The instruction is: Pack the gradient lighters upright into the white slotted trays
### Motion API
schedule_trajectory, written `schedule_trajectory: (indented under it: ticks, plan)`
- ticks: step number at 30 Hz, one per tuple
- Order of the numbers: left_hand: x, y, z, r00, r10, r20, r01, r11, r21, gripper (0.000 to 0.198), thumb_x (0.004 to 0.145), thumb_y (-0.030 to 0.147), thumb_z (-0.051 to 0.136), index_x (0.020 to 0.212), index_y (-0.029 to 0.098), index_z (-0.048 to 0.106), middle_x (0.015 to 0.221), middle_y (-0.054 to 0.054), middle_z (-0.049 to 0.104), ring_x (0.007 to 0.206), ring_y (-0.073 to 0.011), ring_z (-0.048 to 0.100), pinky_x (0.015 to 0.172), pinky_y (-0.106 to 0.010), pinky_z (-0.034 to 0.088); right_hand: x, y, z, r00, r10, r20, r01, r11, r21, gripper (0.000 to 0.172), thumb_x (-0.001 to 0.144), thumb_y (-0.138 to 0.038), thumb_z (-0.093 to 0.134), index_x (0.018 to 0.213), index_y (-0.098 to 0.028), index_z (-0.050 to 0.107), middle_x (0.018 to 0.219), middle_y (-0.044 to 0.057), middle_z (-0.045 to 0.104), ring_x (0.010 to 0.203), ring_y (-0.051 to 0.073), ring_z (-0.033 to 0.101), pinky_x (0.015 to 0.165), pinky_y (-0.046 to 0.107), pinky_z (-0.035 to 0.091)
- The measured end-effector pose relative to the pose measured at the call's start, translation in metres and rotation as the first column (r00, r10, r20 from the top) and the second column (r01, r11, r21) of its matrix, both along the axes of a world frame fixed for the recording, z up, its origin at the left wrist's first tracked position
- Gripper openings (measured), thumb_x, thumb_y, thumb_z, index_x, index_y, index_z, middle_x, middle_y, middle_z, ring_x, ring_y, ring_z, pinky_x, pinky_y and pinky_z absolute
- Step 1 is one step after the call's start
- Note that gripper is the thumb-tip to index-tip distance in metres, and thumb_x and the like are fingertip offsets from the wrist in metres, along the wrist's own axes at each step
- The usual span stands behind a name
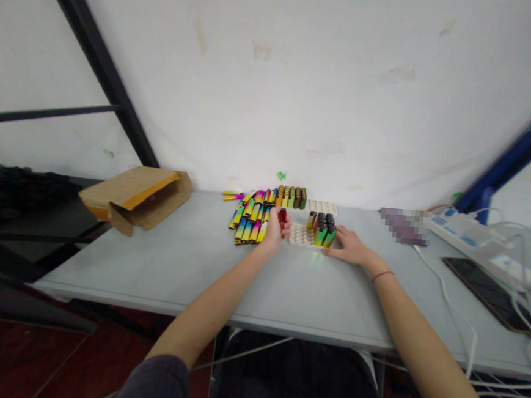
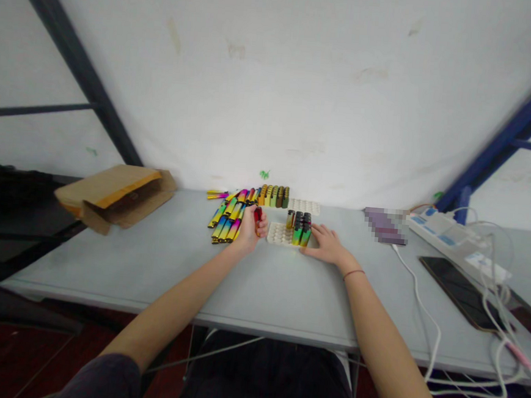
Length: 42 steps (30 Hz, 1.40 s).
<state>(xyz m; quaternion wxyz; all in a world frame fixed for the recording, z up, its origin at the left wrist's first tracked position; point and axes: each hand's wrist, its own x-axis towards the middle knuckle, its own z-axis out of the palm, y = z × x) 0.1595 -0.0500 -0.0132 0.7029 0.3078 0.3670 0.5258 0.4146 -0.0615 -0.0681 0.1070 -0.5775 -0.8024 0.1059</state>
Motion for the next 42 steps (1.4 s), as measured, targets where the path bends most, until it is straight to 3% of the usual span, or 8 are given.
schedule_trajectory:
  ticks: [6, 16, 25, 33, 37, 42]
  plan:
    - [-0.002, -0.004, 0.010, 0.999, 0.048, 0.003, -0.048, 0.999, 0.006, 0.049, 0.096, 0.055, 0.042, 0.060, 0.023, 0.036, 0.046, 0.008, 0.023, 0.036, -0.0060, 0.015, 0.038, -0.019, 0.012, 0.000, 0.000, -0.001, 1.000, -0.002, 0.005, 0.002, 1.000, 0.010, 0.090, 0.086, -0.070, 0.062, 0.161, -0.021, 0.046, 0.164, 0.017, 0.048, 0.150, 0.045, 0.041, 0.124, 0.063, 0.030]
    - [0.000, -0.005, 0.005, 0.994, 0.109, -0.009, -0.108, 0.993, 0.042, 0.048, 0.097, 0.056, 0.042, 0.063, 0.023, 0.039, 0.046, 0.009, 0.025, 0.036, -0.0063, 0.018, 0.038, -0.020, 0.014, 0.000, 0.000, 0.001, 1.000, -0.007, 0.013, 0.007, 1.000, -0.014, 0.092, 0.087, -0.070, 0.063, 0.160, -0.017, 0.047, 0.165, 0.019, 0.045, 0.152, 0.044, 0.039, 0.124, 0.063, 0.030]
    - [0.005, 0.005, -0.006, 0.994, 0.107, -0.007, -0.105, 0.982, 0.154, 0.053, 0.094, 0.064, 0.054, 0.063, 0.022, 0.045, 0.050, 0.004, 0.042, 0.045, -0.0099, 0.045, 0.048, -0.022, 0.040, 0.002, 0.002, -0.003, 1.000, -0.024, 0.008, 0.024, 1.000, -0.019, 0.089, 0.085, -0.072, 0.064, 0.159, -0.023, 0.049, 0.167, 0.016, 0.044, 0.155, 0.045, 0.035, 0.125, 0.065, 0.027]
    - [0.000, -0.003, 0.001, 0.998, 0.007, -0.057, -0.005, 0.999, 0.035, 0.048, 0.099, 0.049, 0.038, 0.060, 0.022, 0.040, 0.047, 0.007, 0.027, 0.036, -0.0068, 0.020, 0.039, -0.020, 0.018, 0.001, 0.001, -0.001, 1.000, -0.016, 0.010, 0.016, 1.000, -0.023, 0.090, 0.086, -0.070, 0.063, 0.161, -0.022, 0.046, 0.167, 0.017, 0.043, 0.154, 0.046, 0.035, 0.125, 0.066, 0.026]
    - [-0.001, -0.003, 0.002, 0.998, 0.007, -0.057, -0.005, 0.999, 0.034, 0.042, 0.097, 0.044, 0.038, 0.061, 0.022, 0.040, 0.046, 0.007, 0.026, 0.036, -0.0071, 0.018, 0.039, -0.020, 0.015, 0.002, 0.002, -0.004, 1.000, -0.016, 0.003, 0.016, 1.000, -0.018, 0.090, 0.086, -0.072, 0.064, 0.160, -0.023, 0.047, 0.167, 0.017, 0.043, 0.155, 0.045, 0.035, 0.125, 0.066, 0.027]
    - [0.003, 0.001, -0.005, 0.997, 0.020, -0.074, -0.011, 0.994, 0.110, 0.044, 0.096, 0.055, 0.044, 0.067, 0.023, 0.042, 0.048, 0.008, 0.030, 0.037, -0.0073, 0.023, 0.040, -0.021, 0.020, 0.003, 0.003, -0.005, 1.000, -0.020, 0.001, 0.020, 1.000, -0.016, 0.088, 0.086, -0.072, 0.064, 0.158, -0.023, 0.051, 0.167, 0.016, 0.044, 0.156, 0.044, 0.034, 0.126, 0.063, 0.027]
